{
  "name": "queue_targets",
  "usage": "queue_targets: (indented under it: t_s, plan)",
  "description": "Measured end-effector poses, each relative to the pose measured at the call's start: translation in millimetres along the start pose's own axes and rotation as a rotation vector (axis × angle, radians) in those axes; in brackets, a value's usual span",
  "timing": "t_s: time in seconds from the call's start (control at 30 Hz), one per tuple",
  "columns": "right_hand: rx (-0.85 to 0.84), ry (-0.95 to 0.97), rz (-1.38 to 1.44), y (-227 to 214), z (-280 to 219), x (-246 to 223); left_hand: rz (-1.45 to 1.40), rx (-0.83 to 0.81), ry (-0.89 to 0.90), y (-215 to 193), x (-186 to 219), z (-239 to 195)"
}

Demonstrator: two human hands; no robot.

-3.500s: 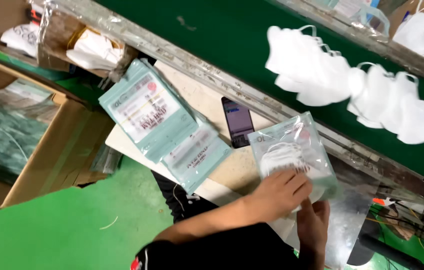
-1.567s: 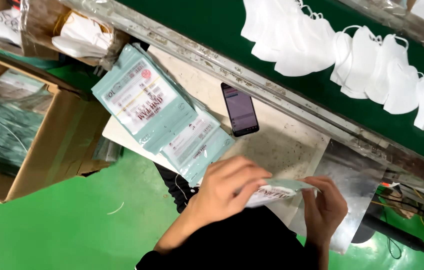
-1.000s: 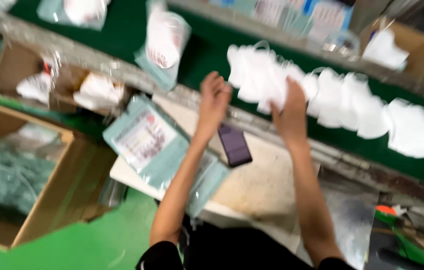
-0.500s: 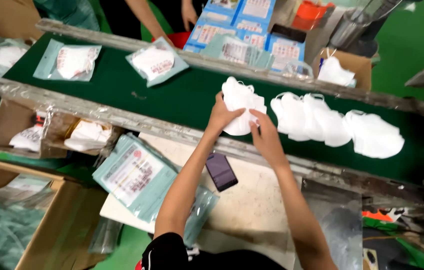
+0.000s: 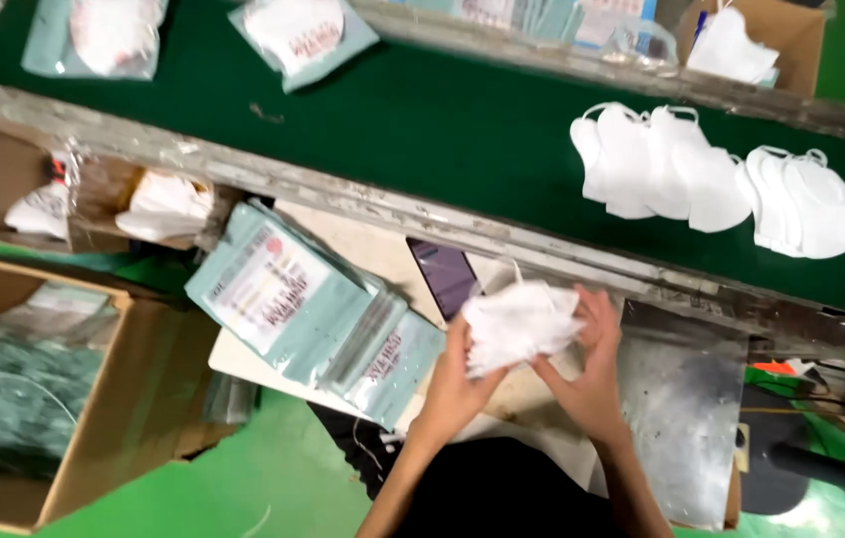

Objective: The person gathers several white face masks into a stack and inserts them into a plastic packaging bag on a workbench next to a conveyor belt.

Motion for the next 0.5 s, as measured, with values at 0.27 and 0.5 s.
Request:
queue_targets:
  t_s: [0.27, 0.5]
  plan:
    - [-0.354, 0.362, -0.286, -5.3, -87.9, 92.8, 0.374, -0.136, -0.086, 8.4, -27.6, -14.4]
    - [-0.289, 0.491, 0.28, 21.6, -84.4, 73.4, 0.441, -0.137, -0.022, 10.0, -64.9, -26.0]
Point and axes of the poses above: each hand's wrist, its own z-axis towards the middle knuckle, its own y-axis out of the palm, x = y × z, the point moved 8 cm from there along z, towards the middle knuckle, and after that the axes turned 10 degrees about -y, right-handed, at the moved point
